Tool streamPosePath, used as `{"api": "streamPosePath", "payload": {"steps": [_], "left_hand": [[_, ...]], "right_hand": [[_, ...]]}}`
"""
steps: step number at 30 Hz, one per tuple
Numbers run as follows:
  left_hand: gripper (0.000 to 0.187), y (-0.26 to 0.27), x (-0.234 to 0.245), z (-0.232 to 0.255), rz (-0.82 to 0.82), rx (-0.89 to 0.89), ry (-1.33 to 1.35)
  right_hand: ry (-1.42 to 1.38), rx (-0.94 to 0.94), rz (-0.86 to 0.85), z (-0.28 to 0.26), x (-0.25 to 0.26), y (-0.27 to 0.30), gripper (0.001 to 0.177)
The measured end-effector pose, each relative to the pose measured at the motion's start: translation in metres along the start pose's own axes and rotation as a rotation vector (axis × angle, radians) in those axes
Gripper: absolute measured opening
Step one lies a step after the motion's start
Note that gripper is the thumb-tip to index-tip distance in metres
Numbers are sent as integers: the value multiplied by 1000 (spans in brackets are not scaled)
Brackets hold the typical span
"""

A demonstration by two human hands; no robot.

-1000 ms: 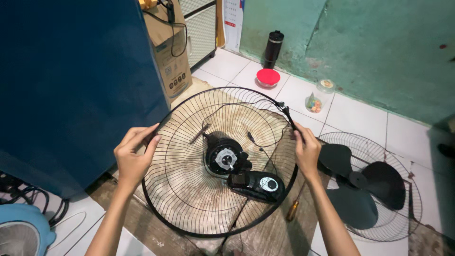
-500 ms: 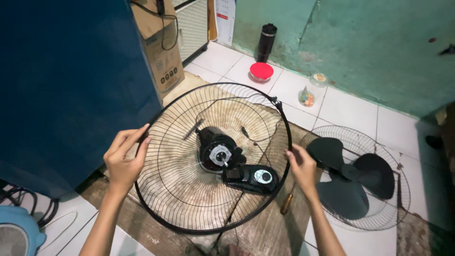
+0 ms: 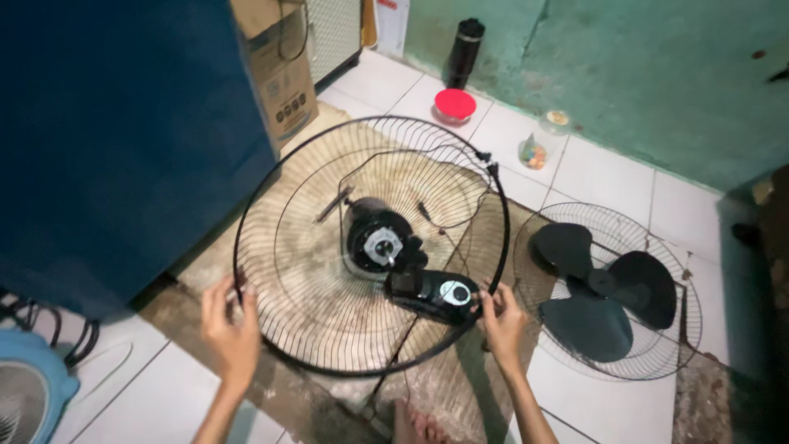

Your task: The person wipes the fan motor housing with a white cloth, then reassembles the fan by attaching the front grille, mounting the fan blades, and securing the assembly with the central hub cap.

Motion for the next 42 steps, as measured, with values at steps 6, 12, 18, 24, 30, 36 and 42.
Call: {"api": "streamPosePath", "payload": {"steps": [6, 12, 18, 24, 30, 36, 42], "left_hand": [[40, 152, -29, -68, -41, 609, 454], [25, 242, -87, -73, -177, 1003, 872], [23, 236, -90, -76, -157, 938, 865], [35, 232, -94, -60, -203, 885, 889], [44, 250, -121, -49, -409, 1219, 932], [49, 262, -170, -24, -634, 1248, 1268], [46, 259, -171, -25, -637, 1056, 1247]], "right_hand": [[-62, 23, -39, 7, -5, 2, 28], [-49, 67, -4, 4, -3, 11, 26], [-229, 30, -86, 22, -9, 5, 19], [-241, -19, -108, 35, -8, 0, 21], [-269, 6, -143, 41, -8, -2, 23], [-250, 4, -145, 48, -7, -9, 26], [-255, -36, -162, 50, -7, -10, 28]]}}
Point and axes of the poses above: each hand's wrist, its own y-axis away from the middle knuckle, its own x-axis out of the back of the hand, z = x × y, the point moved 8 cm from there along -y, towards the middle knuckle, and after that the axes turned 6 degrees about -x, right-handed, at the moved point
